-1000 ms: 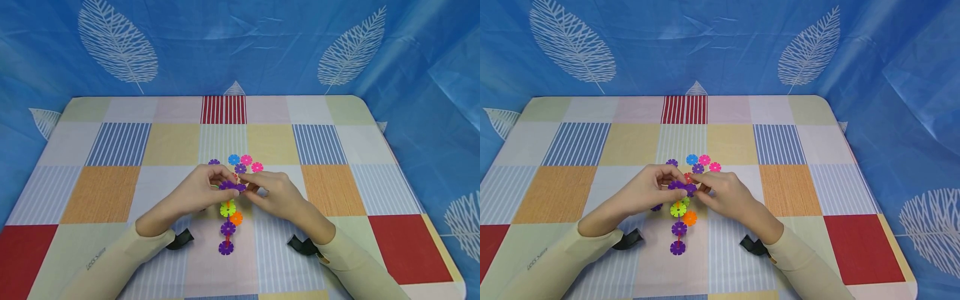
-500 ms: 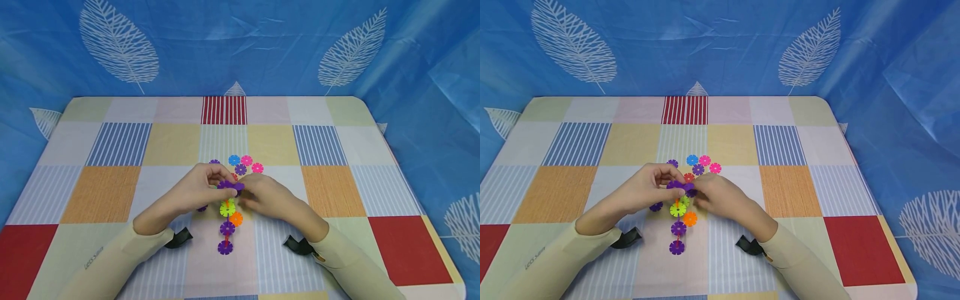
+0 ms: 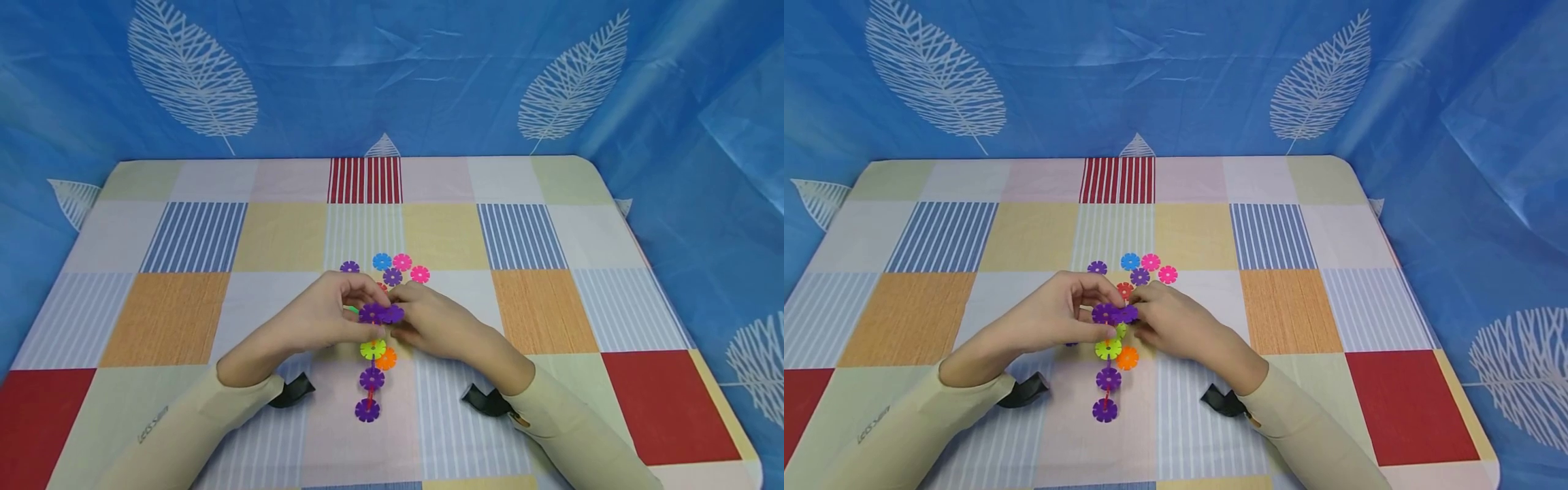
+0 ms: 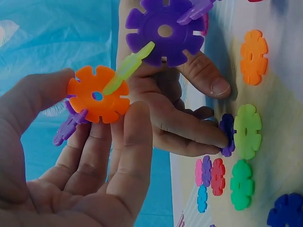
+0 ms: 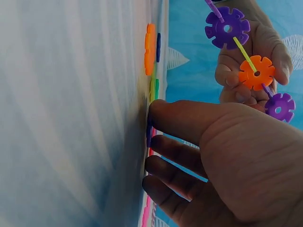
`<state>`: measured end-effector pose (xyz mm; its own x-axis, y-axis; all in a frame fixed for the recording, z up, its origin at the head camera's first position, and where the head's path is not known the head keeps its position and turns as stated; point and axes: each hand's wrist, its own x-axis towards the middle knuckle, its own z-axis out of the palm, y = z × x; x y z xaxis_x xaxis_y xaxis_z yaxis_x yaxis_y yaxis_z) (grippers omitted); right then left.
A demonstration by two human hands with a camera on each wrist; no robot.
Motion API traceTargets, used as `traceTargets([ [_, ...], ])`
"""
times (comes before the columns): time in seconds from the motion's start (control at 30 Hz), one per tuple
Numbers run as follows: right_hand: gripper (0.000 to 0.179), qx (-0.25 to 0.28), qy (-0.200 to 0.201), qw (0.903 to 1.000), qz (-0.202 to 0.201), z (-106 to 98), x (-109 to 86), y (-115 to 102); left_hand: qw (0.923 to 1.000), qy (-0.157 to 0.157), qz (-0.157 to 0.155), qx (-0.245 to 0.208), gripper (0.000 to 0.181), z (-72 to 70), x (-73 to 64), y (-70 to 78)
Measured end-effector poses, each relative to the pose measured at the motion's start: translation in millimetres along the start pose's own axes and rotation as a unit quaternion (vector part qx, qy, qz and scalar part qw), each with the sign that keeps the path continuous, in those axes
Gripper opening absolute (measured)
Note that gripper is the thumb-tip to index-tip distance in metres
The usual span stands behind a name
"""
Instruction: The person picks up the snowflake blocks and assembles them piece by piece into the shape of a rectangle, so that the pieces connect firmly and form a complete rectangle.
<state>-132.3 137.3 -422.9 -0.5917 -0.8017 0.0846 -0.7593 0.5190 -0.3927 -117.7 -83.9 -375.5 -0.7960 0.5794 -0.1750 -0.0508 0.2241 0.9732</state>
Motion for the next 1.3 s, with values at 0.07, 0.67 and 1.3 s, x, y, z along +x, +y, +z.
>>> traceTargets([
  [0.07, 0.025, 0.0, 0.003, 1.0, 0.0, 0.3, -0.1, 0.1, 0.9999, -0.008, 0.004, -0.009, 0.032, 0.4, 0.1, 0.4],
  [0.67, 0.026, -0.014, 0.02, 0.9997, -0.006, 0.9, 0.8, 1.6, 0.9999, -0.011, 0.003, -0.012, 0.034, 2.7, -0.1, 0.6],
  [1.3, 0.024, 0.009, -0.016, 0.9997, 0.016, 0.4, -5.4, 5.8, 0.996, 0.05, 0.014, 0.073, 0.03, 5.6, 1.5, -0.6],
])
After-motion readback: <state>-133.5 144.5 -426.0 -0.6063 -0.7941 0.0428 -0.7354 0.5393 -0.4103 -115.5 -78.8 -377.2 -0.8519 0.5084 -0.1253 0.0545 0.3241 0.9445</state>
